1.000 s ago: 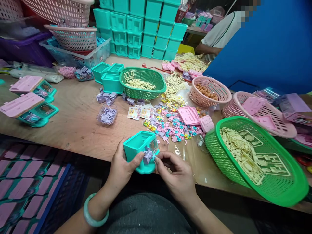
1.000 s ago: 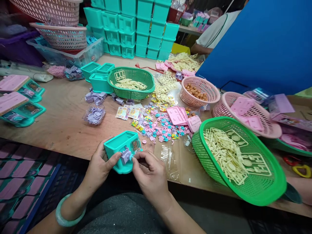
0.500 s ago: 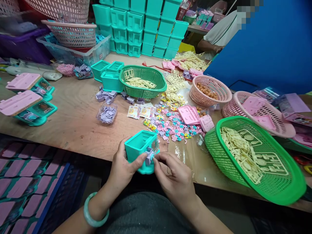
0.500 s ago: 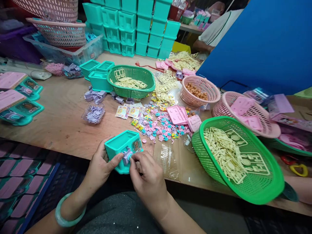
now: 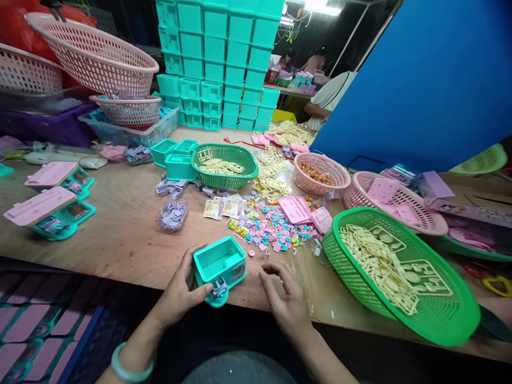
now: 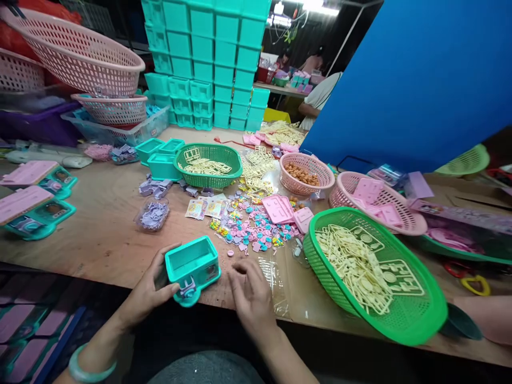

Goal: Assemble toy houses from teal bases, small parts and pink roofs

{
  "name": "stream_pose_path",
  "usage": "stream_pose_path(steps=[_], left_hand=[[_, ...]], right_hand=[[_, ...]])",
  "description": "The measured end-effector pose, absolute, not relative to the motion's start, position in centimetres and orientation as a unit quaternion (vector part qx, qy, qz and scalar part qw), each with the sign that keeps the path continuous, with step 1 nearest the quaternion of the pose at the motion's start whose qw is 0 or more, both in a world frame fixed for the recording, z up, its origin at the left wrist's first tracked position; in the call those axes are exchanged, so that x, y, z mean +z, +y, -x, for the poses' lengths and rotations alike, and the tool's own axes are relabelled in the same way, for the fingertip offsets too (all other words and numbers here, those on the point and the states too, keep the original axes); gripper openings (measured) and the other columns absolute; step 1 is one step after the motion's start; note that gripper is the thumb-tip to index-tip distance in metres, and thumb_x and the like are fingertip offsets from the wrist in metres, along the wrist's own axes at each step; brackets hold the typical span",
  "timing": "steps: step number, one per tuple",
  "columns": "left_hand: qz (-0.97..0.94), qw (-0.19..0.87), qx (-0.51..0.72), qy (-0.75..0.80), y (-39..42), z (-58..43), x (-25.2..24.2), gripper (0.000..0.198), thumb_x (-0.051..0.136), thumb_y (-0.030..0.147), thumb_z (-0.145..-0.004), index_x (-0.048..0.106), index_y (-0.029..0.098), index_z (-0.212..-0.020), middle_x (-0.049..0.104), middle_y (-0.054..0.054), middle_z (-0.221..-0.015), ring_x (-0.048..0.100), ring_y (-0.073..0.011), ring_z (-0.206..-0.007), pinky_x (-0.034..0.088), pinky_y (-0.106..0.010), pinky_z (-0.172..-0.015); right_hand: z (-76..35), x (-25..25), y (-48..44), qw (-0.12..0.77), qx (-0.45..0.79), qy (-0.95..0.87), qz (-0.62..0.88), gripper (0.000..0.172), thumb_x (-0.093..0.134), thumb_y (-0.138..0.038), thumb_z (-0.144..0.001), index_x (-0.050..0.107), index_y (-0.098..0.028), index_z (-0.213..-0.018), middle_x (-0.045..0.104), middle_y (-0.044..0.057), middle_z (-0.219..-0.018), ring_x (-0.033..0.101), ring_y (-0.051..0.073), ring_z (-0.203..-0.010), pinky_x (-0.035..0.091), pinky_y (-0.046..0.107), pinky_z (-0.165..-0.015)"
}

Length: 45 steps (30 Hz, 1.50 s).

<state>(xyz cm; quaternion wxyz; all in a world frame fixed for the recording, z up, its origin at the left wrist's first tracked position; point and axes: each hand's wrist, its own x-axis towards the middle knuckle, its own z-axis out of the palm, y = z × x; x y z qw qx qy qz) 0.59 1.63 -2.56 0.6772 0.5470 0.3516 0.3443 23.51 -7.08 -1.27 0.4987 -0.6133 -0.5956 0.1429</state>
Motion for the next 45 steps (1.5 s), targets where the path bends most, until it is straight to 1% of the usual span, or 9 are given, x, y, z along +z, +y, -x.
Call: stream_pose_path(steps=[10,14,19,23,27,30,36,41,45], left_hand=[[-0.651,0.681,0.223,0.25,3.8,-3.3,-3.5,0.09,0.072,0.015,-0.074,0.031,0.028,-0.153,0.035,-0.012,-0.163,0.033,-0.0316,-0.149,0.025,-0.049,-0.124],[-0.578,0.715,0.276,0.28,4.9,-3.1,-3.0,0.073,0.073,0.024,-0.078,0.048,0.024,-0.147,0.036,-0.011,-0.164,0.025,-0.0304,-0.154,0.017,-0.049,-0.127],[-0.514,0.674,0.354,0.395,6.3,-4.0,-2.8,0.05,0.077,0.035,-0.078,0.067,0.02,-0.124,0.062,-0.014,-0.142,0.052,-0.0311,-0.138,0.034,-0.049,-0.121],[-0.504,0.627,0.399,0.439,7.7,-6.1,-1.7,0.046,0.078,0.04,-0.077,0.069,0.016,-0.114,0.071,-0.016,-0.126,0.065,-0.0299,-0.12,0.046,-0.047,-0.11],[-0.473,0.682,0.391,0.398,8.6,-9.0,-0.4,0.044,0.082,0.037,-0.075,0.07,0.017,-0.111,0.074,-0.012,-0.119,0.069,-0.0265,-0.111,0.053,-0.041,-0.1],[-0.402,0.745,0.373,0.379,9.3,-10.2,-0.7,0.041,0.088,0.037,-0.068,0.068,0.015,-0.096,0.077,-0.008,-0.095,0.075,-0.0232,-0.087,0.061,-0.037,-0.08],[-0.315,0.706,0.451,0.446,10.5,-8.0,-2.9,0.045,0.088,0.039,-0.067,0.056,0.018,-0.089,0.077,-0.004,-0.081,0.074,-0.0156,-0.072,0.059,-0.027,-0.069],[-0.282,0.712,0.452,0.457,10.4,-6.8,-2.8,0.043,0.085,0.026,-0.068,0.057,0.017,-0.099,0.076,-0.004,-0.087,0.073,-0.0141,-0.071,0.057,-0.026,-0.069],[-0.274,0.715,0.458,0.451,10.4,-7.1,-2.4,0.052,0.083,0.019,-0.065,0.054,0.021,-0.108,0.072,0.001,-0.092,0.072,-0.0127,-0.074,0.058,-0.029,-0.074]], right_hand=[[-30.3,-3.2,4.6,0.304,0.082,-0.629,0.71,0.012,0.055,-0.018,-0.093,0.066,-0.021,-0.092,0.069,0.01,-0.095,0.063,0.025,-0.095,0.048,0.037,-0.088],[-30.5,-3.7,8.7,0.26,0.108,-0.608,0.743,0.011,0.068,-0.03,-0.087,0.069,-0.019,-0.089,0.067,0.012,-0.097,0.059,0.028,-0.099,0.044,0.039,-0.089],[-31.6,-3.9,9.6,0.268,0.142,-0.579,0.757,0.014,0.076,-0.027,-0.076,0.066,-0.019,-0.08,0.064,0.01,-0.095,0.056,0.028,-0.098,0.043,0.038,-0.085],[-32.8,-2.7,8.1,0.323,0.17,-0.574,0.733,0.013,0.06,-0.03,-0.088,0.065,-0.018,-0.089,0.065,0.005,-0.087,0.059,0.02,-0.083,0.046,0.032,-0.076],[-31.2,-1.2,6.6,0.403,0.359,-0.573,0.616,0.03,0.064,-0.046,-0.087,0.065,-0.017,-0.094,0.063,0.0,-0.076,0.057,0.015,-0.068,0.045,0.027,-0.061],[-28.8,-0.5,7.3,0.385,0.454,-0.613,0.519,0.032,0.073,-0.046,-0.081,0.066,-0.017,-0.093,0.062,-0.002,-0.075,0.056,0.013,-0.066,0.045,0.025,-0.059],[-27.8,-0.8,13.9,0.262,0.181,-0.684,0.657,0.025,0.076,-0.028,-0.081,0.067,-0.018,-0.102,0.067,0.008,-0.101,0.06,0.021,-0.094,0.048,0.035,-0.084],[-28.3,-2.3,16.9,0.221,0.151,-0.659,0.703,0.037,0.088,-0.033,-0.068,0.066,-0.017,-0.094,0.064,0.012,-0.105,0.053,0.032,-0.106,0.042,0.044,-0.092],[-28.7,-3.0,16.2,0.278,0.144,-0.665,0.679,0.015,0.075,-0.026,-0.08,0.064,-0.02,-0.088,0.063,0.008,-0.099,0.054,0.025,-0.099,0.04,0.036,-0.089]])
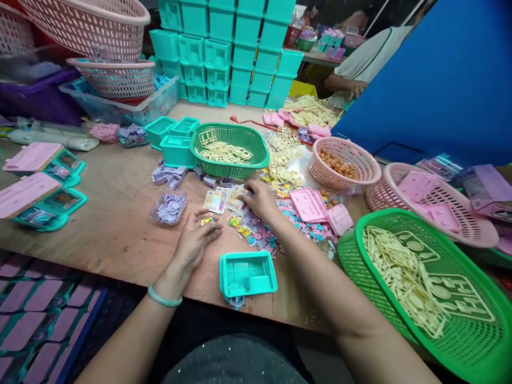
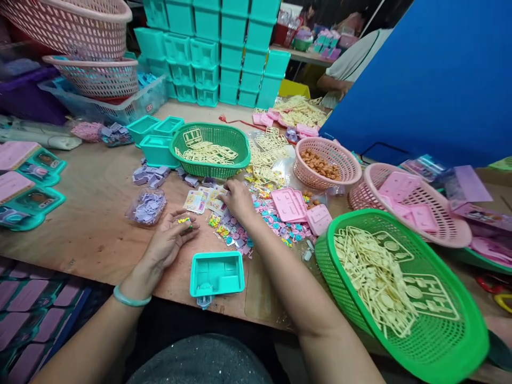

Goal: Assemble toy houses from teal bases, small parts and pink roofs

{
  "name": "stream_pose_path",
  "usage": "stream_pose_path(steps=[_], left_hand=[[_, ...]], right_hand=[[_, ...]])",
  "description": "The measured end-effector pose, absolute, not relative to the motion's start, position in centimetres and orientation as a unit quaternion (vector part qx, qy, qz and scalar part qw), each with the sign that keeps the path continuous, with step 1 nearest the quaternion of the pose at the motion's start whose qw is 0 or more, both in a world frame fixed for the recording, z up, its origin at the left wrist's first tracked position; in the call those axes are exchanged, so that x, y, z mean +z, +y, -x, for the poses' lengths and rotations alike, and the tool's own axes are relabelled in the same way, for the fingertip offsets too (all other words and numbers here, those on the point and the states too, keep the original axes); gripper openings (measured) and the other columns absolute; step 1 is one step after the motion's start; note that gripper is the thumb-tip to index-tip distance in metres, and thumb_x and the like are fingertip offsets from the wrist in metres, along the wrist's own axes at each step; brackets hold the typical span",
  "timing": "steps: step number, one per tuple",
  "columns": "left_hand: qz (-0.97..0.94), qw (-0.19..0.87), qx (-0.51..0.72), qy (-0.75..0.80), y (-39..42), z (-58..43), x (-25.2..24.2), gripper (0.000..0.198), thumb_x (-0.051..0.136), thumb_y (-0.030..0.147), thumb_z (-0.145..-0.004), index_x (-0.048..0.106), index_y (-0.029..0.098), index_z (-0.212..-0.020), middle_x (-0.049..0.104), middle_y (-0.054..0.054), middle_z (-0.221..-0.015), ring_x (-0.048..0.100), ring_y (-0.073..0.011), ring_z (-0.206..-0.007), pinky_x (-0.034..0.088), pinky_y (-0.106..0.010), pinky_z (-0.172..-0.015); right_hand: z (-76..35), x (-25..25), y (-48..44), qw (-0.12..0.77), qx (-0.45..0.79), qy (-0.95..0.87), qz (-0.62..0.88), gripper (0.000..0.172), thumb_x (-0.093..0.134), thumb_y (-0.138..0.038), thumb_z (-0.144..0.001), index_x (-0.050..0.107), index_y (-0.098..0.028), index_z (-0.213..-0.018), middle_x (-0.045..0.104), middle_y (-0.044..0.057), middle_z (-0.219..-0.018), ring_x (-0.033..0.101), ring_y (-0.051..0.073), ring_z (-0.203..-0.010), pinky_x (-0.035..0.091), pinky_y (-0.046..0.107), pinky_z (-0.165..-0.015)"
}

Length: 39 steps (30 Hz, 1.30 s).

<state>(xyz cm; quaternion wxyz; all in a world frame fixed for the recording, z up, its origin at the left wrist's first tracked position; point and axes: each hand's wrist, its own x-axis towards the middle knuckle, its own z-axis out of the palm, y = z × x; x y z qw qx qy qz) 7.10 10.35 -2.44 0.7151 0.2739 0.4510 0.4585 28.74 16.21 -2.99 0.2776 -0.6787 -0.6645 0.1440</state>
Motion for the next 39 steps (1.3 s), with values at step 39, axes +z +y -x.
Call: stream_pose_path(steps=[39], left_hand=[[-0.318,0.773,0.381,0.394,13.5,-14.6,0.7,0.069,0.074,0.018,-0.065,0.051,0.026,-0.129,0.072,0.0,-0.088,0.067,-0.0164,-0.064,0.052,-0.026,-0.056]], right_hand=[[-38.3,-0.1,16.9,0.314,0.089,-0.527,0.785,0.037,0.054,-0.004,-0.078,0.07,-0.017,-0.109,0.069,0.018,-0.117,0.05,0.034,-0.126,0.023,0.057,-0.114]])
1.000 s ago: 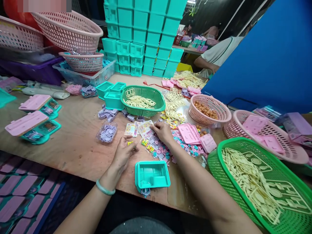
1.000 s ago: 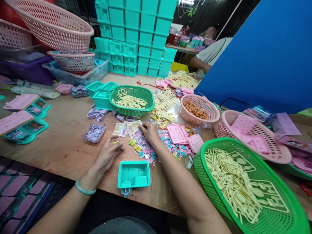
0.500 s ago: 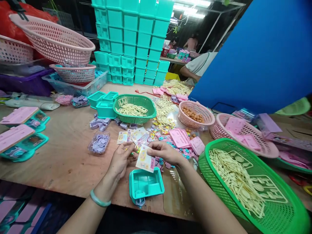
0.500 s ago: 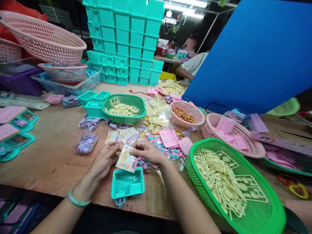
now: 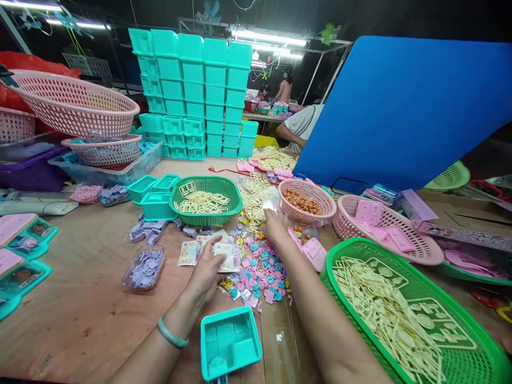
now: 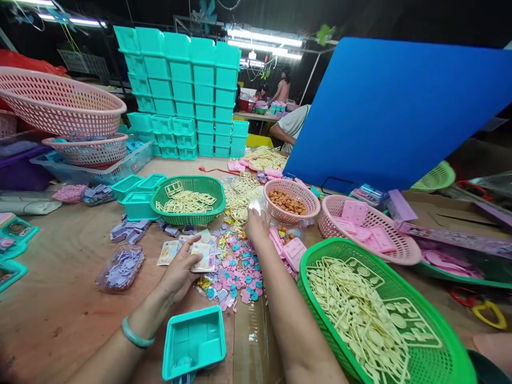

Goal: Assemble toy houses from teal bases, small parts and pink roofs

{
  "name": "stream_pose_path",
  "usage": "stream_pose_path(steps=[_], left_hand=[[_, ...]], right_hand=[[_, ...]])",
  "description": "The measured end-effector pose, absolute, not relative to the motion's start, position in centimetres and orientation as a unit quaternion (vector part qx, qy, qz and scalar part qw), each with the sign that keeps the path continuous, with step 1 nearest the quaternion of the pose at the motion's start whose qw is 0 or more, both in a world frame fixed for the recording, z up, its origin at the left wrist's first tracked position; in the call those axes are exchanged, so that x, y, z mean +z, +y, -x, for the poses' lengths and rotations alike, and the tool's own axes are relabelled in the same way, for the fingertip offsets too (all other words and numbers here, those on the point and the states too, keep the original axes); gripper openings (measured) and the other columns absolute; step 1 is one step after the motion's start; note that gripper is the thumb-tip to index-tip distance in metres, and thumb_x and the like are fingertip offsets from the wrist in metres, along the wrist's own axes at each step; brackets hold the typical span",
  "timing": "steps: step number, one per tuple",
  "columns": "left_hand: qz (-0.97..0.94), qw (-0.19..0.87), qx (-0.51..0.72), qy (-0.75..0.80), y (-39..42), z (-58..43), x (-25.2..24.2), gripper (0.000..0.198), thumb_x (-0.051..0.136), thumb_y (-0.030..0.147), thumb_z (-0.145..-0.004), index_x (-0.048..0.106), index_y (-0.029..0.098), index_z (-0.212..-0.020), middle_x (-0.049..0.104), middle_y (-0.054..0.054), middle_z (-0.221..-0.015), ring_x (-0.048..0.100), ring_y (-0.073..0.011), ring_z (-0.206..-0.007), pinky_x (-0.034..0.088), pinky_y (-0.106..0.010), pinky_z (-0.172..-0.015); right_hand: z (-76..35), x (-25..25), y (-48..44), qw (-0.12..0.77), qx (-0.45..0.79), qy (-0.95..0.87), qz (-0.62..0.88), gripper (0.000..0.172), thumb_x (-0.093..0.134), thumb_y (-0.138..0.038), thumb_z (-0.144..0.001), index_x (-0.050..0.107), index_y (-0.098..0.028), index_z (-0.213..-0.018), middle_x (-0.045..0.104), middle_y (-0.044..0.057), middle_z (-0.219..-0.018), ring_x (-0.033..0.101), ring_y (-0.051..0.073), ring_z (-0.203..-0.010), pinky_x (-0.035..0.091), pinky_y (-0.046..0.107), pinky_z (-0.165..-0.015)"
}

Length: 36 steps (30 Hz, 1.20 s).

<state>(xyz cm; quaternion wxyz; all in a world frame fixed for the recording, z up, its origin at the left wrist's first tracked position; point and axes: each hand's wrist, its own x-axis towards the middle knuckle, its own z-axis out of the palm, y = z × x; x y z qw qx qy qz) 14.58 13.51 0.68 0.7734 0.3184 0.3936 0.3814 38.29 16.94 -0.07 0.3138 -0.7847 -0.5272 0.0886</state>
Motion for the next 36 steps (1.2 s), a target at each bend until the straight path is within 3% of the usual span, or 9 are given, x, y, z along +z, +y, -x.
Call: stream_pose_path(steps=[3,7,10,14,17,20,26,29,36], left_hand=[[-0.306,0.782,0.382,0.385,13.8,-14.5,0.9,0.083,0.069,0.011,-0.058,0.049,0.028,-0.136,0.069,0.004,-0.082,0.06,-0.0122,-0.056,0.047,-0.022,-0.052],[-0.316,0.76,0.411,0.392,14.4,-14.0,0.8,0.045,0.071,0.012,-0.053,0.071,0.016,-0.098,0.066,0.002,-0.069,0.056,-0.0119,-0.054,0.045,-0.022,-0.051],[-0.304,0.724,0.465,0.409,14.6,-14.3,0.9,0.031,0.075,0.019,-0.058,0.072,0.016,-0.089,0.071,0.0,-0.075,0.06,-0.0119,-0.06,0.046,-0.021,-0.055],[-0.23,0.719,0.548,0.359,14.5,-14.4,1.5,0.038,0.08,0.04,-0.07,0.073,0.015,-0.097,0.078,-0.007,-0.09,0.072,-0.0223,-0.083,0.055,-0.03,-0.071],[-0.206,0.7,0.584,0.356,14.9,-13.4,1.2,0.042,0.09,0.04,-0.061,0.074,0.014,-0.089,0.079,-0.008,-0.086,0.075,-0.0269,-0.092,0.057,-0.036,-0.082],[-0.212,0.678,0.598,0.372,15.7,-12.1,0.3,0.046,0.093,0.043,-0.058,0.074,0.013,-0.087,0.08,-0.008,-0.085,0.075,-0.0276,-0.096,0.057,-0.037,-0.088],[-0.211,0.69,0.583,0.373,15.8,-10.8,-0.3,0.046,0.094,0.042,-0.056,0.075,0.013,-0.087,0.08,-0.009,-0.085,0.074,-0.0281,-0.098,0.058,-0.036,-0.087],[-0.194,0.697,0.576,0.381,15.6,-10.5,-0.1,0.043,0.094,0.038,-0.054,0.075,0.013,-0.085,0.079,-0.009,-0.084,0.074,-0.0285,-0.097,0.059,-0.035,-0.085],[-0.174,0.686,0.586,0.396,15.4,-10.2,2.0,0.035,0.09,0.029,-0.051,0.074,0.014,-0.079,0.078,-0.006,-0.079,0.074,-0.0285,-0.096,0.059,-0.034,-0.081]], right_hand=[[-39.5,0.0,17.7,0.313,0.067,-0.527,0.787,0.036,0.052,0.0,-0.074,0.074,-0.017,-0.096,0.074,0.015,-0.106,0.057,0.033,-0.119,0.017,0.06,-0.117],[-38.5,1.1,15.6,0.373,0.034,-0.517,0.77,0.031,0.043,-0.016,-0.093,0.071,-0.016,-0.105,0.071,0.016,-0.116,0.06,0.029,-0.116,0.038,0.047,-0.108],[-35.2,2.1,13.3,0.472,0.215,-0.515,0.682,0.033,0.052,-0.046,-0.095,0.069,-0.017,-0.094,0.071,0.008,-0.084,0.068,0.023,-0.081,0.053,0.035,-0.077],[-29.4,3.2,12.2,0.441,0.435,-0.547,0.562,0.037,0.064,-0.054,-0.086,0.067,-0.018,-0.08,0.061,-0.002,-0.06,0.058,0.014,-0.053,0.042,0.024,-0.052],[-27.4,4.7,15.0,0.373,0.322,-0.628,0.602,0.033,0.062,-0.048,-0.09,0.07,-0.019,-0.077,0.066,0.0,-0.064,0.058,0.013,-0.059,0.04,0.023,-0.056],[-27.4,6.2,21.3,0.262,0.175,-0.63,0.71,0.021,0.059,-0.036,-0.096,0.074,-0.021,-0.09,0.076,0.005,-0.092,0.067,0.016,-0.086,0.046,0.024,-0.075],[-27.2,4.3,30.9,0.158,0.236,-0.604,0.745,0.026,0.093,-0.024,-0.055,0.069,-0.018,-0.063,0.073,0.01,-0.073,0.068,0.025,-0.08,0.047,0.029,-0.069],[-27.6,3.6,30.6,0.189,0.262,-0.607,0.727,0.027,0.091,-0.02,-0.052,0.064,-0.018,-0.057,0.068,0.004,-0.063,0.065,0.021,-0.074,0.046,0.028,-0.066],[-29.3,6.9,22.7,0.394,0.33,-0.567,0.644,0.037,0.063,-0.054,-0.082,0.067,-0.017,-0.085,0.068,0.001,-0.075,0.059,0.012,-0.06,0.052,0.027,-0.059]])
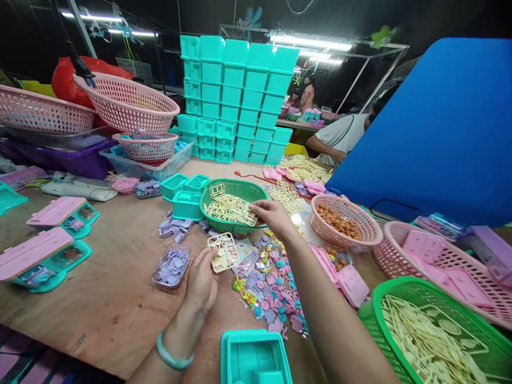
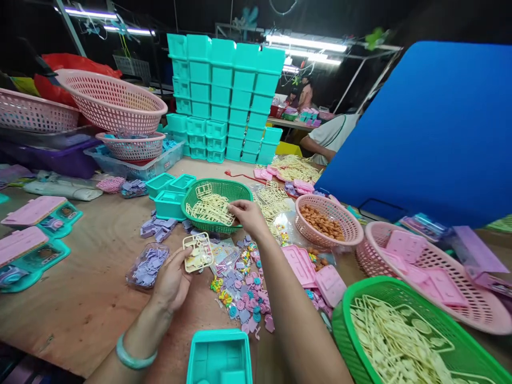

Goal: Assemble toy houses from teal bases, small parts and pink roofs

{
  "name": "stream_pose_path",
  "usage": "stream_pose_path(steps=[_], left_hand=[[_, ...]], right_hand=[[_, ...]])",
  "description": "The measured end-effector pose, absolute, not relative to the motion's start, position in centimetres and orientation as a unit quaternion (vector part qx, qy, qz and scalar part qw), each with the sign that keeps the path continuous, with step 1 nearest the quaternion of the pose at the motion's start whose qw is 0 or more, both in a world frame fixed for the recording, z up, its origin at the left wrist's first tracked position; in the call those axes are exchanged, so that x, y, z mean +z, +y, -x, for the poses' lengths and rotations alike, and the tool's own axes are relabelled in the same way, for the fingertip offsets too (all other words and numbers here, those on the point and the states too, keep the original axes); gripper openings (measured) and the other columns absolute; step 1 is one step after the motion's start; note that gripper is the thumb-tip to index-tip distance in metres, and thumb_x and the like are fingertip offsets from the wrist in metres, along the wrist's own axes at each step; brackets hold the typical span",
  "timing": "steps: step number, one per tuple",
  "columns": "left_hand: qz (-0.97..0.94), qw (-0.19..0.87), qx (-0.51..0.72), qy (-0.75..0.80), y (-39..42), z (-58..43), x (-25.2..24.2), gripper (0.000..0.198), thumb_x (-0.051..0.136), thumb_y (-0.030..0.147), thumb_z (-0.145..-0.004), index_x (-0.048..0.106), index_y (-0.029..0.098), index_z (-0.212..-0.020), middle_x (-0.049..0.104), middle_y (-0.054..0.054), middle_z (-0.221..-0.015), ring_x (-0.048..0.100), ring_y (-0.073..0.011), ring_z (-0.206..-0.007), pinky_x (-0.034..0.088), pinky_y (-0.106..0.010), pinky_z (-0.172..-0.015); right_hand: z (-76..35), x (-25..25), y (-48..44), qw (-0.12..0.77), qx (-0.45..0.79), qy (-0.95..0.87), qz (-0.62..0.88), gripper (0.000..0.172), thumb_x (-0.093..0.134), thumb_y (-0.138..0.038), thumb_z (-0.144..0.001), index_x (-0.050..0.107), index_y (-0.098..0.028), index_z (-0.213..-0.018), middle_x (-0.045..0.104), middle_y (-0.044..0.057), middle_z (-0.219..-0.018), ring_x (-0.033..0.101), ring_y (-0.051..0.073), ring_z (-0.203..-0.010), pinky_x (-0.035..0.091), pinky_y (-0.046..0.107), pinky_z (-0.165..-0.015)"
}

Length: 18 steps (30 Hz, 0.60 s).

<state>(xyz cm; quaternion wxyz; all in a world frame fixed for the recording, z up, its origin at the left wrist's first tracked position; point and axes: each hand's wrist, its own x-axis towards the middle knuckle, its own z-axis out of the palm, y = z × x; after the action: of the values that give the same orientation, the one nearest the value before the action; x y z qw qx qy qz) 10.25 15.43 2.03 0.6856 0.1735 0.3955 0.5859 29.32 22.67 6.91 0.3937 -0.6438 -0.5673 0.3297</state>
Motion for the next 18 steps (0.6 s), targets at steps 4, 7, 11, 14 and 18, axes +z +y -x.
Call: stream_pose_path(steps=[4,7,11,14,18], left_hand=[[-0.227,0.691,0.578,0.369,12.2,-12.2,5.0,0.038,0.088,0.035,-0.06,0.074,0.017,-0.091,0.078,-0.006,-0.095,0.071,-0.0265,-0.104,0.057,-0.033,-0.087],[-0.312,0.685,0.553,0.358,7.9,-14.9,6.8,0.036,0.085,0.041,-0.07,0.073,0.019,-0.097,0.077,-0.006,-0.106,0.069,-0.0254,-0.109,0.054,-0.033,-0.093],[-0.395,0.721,0.456,0.343,2.2,-19.1,7.3,0.038,0.081,0.046,-0.076,0.071,0.018,-0.099,0.076,-0.007,-0.101,0.069,-0.0248,-0.103,0.052,-0.034,-0.092],[-0.398,0.764,0.383,0.334,-1.1,-22.5,6.7,0.044,0.087,0.049,-0.067,0.07,0.017,-0.092,0.076,-0.006,-0.093,0.07,-0.0238,-0.092,0.053,-0.032,-0.083],[-0.373,0.81,0.314,0.324,-3.4,-26.2,6.0,0.046,0.093,0.047,-0.055,0.068,0.017,-0.08,0.074,-0.005,-0.08,0.07,-0.0234,-0.082,0.053,-0.032,-0.073]], right_hand=[[-28.5,7.6,13.6,0.597,0.38,-0.44,0.553,0.036,0.073,-0.054,-0.075,0.068,-0.018,-0.081,0.065,-0.001,-0.066,0.055,0.011,-0.052,0.049,0.025,-0.05],[-27.8,7.3,6.6,0.688,0.263,-0.395,0.548,0.025,0.07,-0.043,-0.082,0.067,-0.02,-0.076,0.063,-0.001,-0.069,0.056,0.012,-0.06,0.048,0.025,-0.055],[-29.3,6.5,-1.1,0.655,0.036,-0.408,0.635,0.021,0.062,-0.029,-0.092,0.065,-0.021,-0.073,0.058,-0.001,-0.073,0.055,0.013,-0.07,0.044,0.026,-0.064],[-31.7,5.9,-6.4,0.581,-0.066,-0.405,0.704,0.023,0.056,-0.027,-0.096,0.062,-0.022,-0.074,0.055,0.0,-0.071,0.052,0.014,-0.065,0.041,0.027,-0.06],[-36.0,6.3,-12.2,0.485,-0.054,-0.427,0.761,0.025,0.053,-0.028,-0.099,0.063,-0.023,-0.076,0.06,0.002,-0.072,0.057,0.015,-0.067,0.044,0.028,-0.063]])
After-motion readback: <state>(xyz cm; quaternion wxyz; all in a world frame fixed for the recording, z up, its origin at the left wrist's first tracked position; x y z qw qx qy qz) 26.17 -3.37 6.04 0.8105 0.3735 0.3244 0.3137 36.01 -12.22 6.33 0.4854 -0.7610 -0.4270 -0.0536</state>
